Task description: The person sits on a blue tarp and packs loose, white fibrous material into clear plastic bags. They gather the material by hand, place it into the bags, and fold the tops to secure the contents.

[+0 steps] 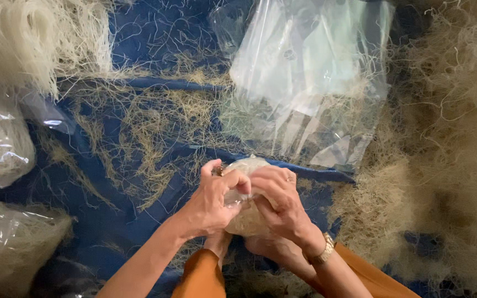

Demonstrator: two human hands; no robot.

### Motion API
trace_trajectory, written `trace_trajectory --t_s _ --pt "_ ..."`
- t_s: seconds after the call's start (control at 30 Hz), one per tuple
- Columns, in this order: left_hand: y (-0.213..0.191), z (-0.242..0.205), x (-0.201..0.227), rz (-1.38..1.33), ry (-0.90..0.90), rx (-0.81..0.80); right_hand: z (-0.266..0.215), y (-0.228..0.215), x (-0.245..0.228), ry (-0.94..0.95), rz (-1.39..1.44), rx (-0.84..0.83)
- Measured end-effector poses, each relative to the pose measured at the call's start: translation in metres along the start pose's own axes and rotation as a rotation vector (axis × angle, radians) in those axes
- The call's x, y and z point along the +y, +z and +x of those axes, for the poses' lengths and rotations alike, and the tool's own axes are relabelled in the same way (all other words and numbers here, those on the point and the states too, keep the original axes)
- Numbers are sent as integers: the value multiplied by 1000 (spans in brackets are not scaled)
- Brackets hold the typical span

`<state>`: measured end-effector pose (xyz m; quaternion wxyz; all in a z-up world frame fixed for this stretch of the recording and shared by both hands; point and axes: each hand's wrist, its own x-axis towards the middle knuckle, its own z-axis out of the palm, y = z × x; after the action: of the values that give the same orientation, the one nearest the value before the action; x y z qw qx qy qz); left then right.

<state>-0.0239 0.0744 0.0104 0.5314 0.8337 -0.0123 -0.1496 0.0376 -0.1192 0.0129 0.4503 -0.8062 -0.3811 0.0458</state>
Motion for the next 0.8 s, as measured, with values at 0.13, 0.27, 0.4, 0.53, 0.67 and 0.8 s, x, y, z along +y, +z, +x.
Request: trace_trajectory --t_s 0.13,0.27,0.4,0.53,0.67,0.8 --pt "8 1 -1 -50 39 51 1 -11 -3 137 186 8" --pt "14 3 10 -103 35 106 -3 -10 9 -26 42 -11" --pt "19 -1 11 29 51 142 -3 -11 6 -37 -67 -62" --pt "16 2 9 228 275 288 -7 -10 1 66 76 41" --pt "13 5 8 119 230 74 -14 -5 8 84 80 37" --pt "-1 11 14 -113 64 -46 -20 2 19 47 27 -2"
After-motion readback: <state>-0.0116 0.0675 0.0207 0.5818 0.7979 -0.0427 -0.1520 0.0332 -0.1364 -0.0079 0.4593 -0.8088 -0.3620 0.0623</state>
